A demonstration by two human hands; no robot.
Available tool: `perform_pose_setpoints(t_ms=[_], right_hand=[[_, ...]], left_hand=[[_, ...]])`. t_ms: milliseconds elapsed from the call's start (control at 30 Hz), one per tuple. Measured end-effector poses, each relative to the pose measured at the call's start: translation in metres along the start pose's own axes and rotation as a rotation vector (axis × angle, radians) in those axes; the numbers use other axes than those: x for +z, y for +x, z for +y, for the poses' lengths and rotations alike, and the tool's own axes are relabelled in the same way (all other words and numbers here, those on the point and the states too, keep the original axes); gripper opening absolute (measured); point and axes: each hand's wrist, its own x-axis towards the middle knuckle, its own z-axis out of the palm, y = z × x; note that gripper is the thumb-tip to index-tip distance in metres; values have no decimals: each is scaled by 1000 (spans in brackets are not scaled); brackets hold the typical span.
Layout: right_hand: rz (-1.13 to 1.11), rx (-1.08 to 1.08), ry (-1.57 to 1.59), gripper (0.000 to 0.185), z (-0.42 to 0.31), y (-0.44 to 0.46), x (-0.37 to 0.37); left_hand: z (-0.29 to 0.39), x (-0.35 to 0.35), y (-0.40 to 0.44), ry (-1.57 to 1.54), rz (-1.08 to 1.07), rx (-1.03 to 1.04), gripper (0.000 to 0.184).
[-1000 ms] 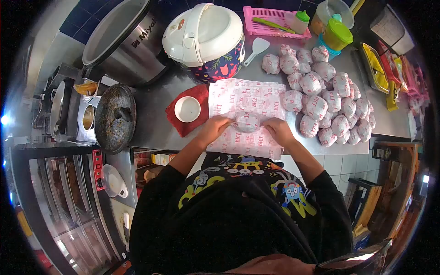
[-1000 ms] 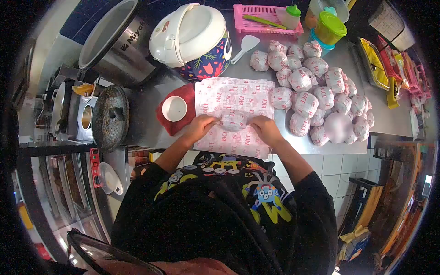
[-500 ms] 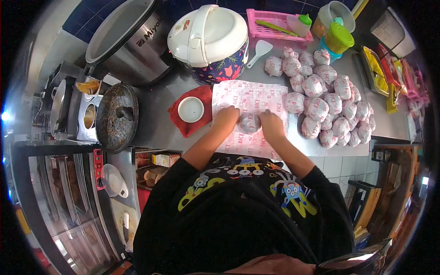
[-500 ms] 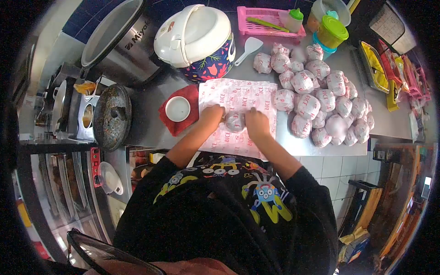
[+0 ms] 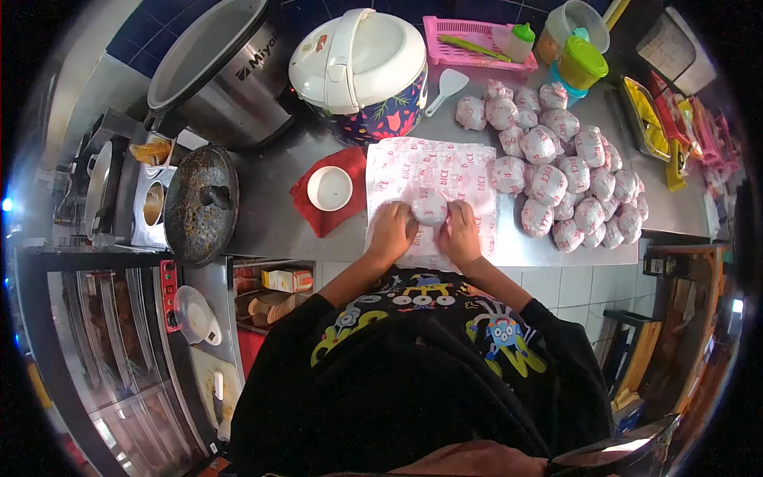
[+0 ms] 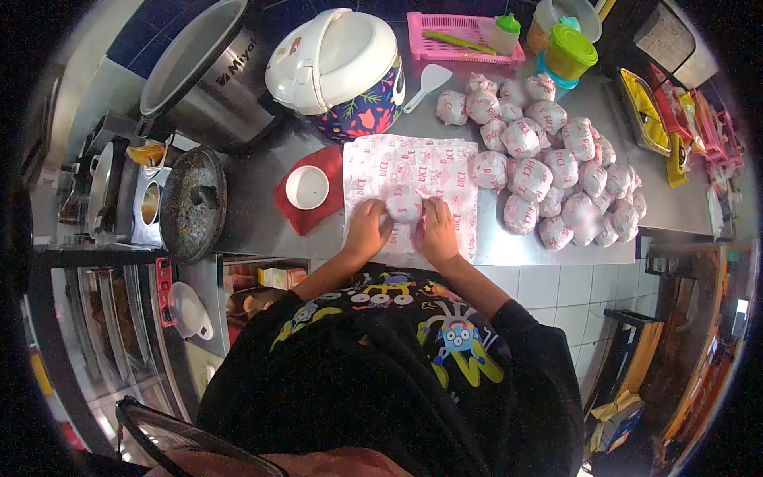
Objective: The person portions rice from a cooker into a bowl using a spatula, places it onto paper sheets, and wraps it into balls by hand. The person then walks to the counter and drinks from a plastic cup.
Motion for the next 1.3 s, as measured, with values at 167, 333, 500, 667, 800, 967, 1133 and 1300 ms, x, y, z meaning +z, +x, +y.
perform_pose_setpoints(t_ms=[167,333,500,667,800,967,1133,1300], right_hand=[[82,-206,-104,30,-16,60,-15],[26,-484,-163,36,-27,68,-36],[33,-557,-99,34,-44,79,-63],[110,-242,167,31,-53,71,-63],[40,-34,414,31,-46,65,-65],[14,152,638,42,-42,46,-67],[180,238,443,40,-58,31,-92],[395,548,59,35,-49,-54,-99]], left_hand=[[-11,41,9,-1673,43,-760,47],[58,-29,49,-2095,74,-1104,69],[70,-35,61,-2026,-109,-1040,54],[57,-19,59,-2212,-213,-728,42],[72,-20,69,-1828,85,-670,41],[74,-20,84,-1448,97,-346,34],[98,-44,128,-399,212,369,36],[63,16,206,-40,186,558,32]])
